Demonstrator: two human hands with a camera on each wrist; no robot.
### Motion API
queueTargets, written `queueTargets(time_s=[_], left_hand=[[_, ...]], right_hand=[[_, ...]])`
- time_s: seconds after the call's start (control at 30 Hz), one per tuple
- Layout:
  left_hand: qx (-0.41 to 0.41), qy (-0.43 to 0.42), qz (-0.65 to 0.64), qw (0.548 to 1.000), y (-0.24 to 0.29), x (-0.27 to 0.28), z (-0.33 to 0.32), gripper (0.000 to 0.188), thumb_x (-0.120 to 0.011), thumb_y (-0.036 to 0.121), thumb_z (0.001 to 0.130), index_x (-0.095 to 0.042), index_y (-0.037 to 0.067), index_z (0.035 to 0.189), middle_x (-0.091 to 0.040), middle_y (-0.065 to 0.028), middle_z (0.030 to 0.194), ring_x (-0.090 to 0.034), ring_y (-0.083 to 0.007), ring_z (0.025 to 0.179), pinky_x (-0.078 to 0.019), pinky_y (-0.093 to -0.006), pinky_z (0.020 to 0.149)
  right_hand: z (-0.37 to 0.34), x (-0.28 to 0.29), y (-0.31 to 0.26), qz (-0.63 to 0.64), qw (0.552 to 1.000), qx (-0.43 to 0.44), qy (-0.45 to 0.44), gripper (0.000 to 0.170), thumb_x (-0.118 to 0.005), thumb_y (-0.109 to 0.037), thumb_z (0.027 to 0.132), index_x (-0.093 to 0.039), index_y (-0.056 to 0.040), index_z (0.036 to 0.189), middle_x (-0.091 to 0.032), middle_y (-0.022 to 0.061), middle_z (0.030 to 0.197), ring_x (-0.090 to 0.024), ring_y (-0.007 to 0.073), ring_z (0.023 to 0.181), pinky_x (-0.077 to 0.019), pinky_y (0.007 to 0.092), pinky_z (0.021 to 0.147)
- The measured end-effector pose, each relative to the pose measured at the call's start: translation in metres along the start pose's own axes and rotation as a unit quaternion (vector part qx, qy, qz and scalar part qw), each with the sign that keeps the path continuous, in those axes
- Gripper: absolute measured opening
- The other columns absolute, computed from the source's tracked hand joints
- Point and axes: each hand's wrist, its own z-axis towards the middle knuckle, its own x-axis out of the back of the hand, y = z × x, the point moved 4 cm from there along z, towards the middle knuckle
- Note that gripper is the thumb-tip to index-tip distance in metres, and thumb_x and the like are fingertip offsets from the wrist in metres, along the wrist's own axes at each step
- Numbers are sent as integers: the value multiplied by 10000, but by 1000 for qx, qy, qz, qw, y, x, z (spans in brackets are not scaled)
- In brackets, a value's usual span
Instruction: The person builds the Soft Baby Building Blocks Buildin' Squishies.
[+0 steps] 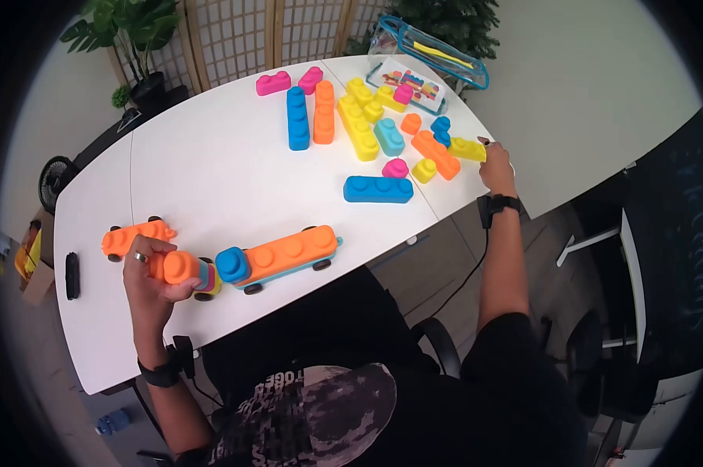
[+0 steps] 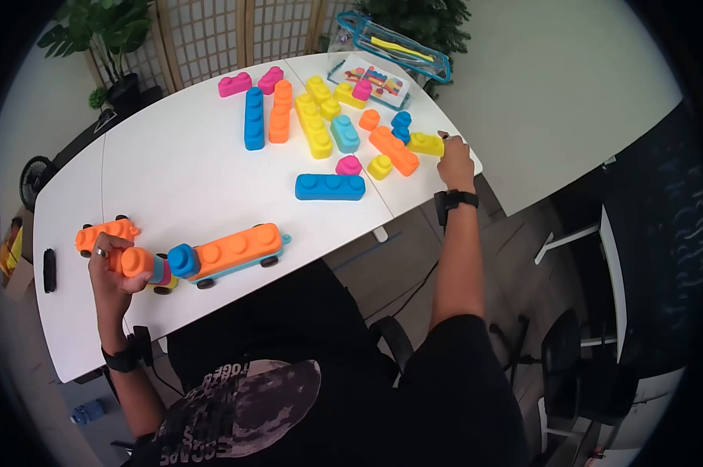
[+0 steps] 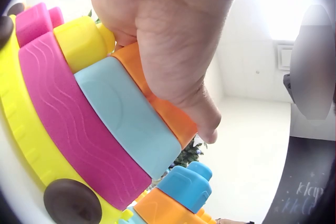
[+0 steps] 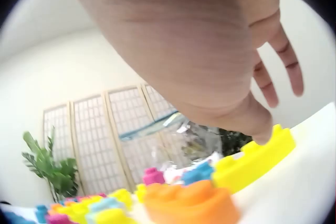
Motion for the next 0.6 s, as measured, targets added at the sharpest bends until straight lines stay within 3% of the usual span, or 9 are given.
queueTargets(time_s=[0.13,0.2,0.27,0.3,0.37,0.43,0.47,0.53,0.6], left_hand=[[-67,32,18,997,-16,-4,0,795,-1047,575,560,-638,38,980,-677,-89,934,-706,-256,914,-579,-393,857],[-78,32,75,994,7,2,1,737,-1040,549,574,-654,53,956,-699,-83,954,-716,-290,906,-579,-403,826],[-73,29,71,994,14,6,1,686,-1034,535,583,-677,72,943,-718,-68,973,-715,-302,895,-569,-399,803],[-68,35,79,994,18,7,2,681,-1033,537,582,-687,76,944,-724,-67,969,-715,-300,887,-564,-395,799],[-38,30,84,995,23,9,-1,667,-1040,513,578,-688,91,957,-727,-57,986,-710,-291,923,-556,-395,845],[10,2,73,997,25,8,1,660,-1056,462,570,-673,116,980,-720,-40,1026,-698,-275,1013,-548,-401,946],[13,-3,74,997,25,7,1,656,-1056,456,576,-672,116,984,-720,-38,1029,-697,-274,1020,-551,-400,947],[13,-12,74,997,24,6,2,647,-1055,444,588,-669,116,991,-721,-35,1034,-696,-271,1034,-557,-398,947],[18,-20,74,997,20,5,2,657,-1059,437,580,-665,115,996,-721,-34,1039,-698,-267,1044,-562,-395,950]], right_hand=[[49,-67,40,26,974,223,-17,572,-765,-115,930,-632,-162,1485,-702,157,1336,-651,382,1299,-564,531,1067],[72,-85,52,-7,983,154,-98,487,-786,-170,936,-643,-135,1400,-722,161,1302,-666,387,1276,-568,522,1038],[94,-109,93,-50,985,167,-9,601,-798,-158,943,-577,-167,1501,-661,182,1350,-668,404,1260,-570,575,1004],[91,-82,77,-72,991,106,-32,654,-781,-165,970,-513,-170,1567,-623,173,1365,-659,411,1268,-564,599,1002],[45,27,-41,-2,999,5,-47,589,-744,-81,1001,-533,-52,1551,-615,238,1329,-617,447,1307,-522,546,1070],[11,65,-110,131,961,243,3,497,-702,-68,1032,-589,-21,1513,-633,243,1338,-625,422,1302,-501,486,1111],[-25,91,-162,200,905,374,-36,470,-671,-52,1041,-611,-9,1506,-623,231,1413,-621,392,1319,-489,434,1129],[-105,141,-254,258,867,412,-105,614,-801,-177,960,-632,-113,1547,-672,158,1327,-640,366,1253,-501,450,1121],[-152,146,-300,213,847,479,-87,625,-805,-311,934,-663,-215,1535,-668,132,1223,-647,343,1134,-525,476,985]])
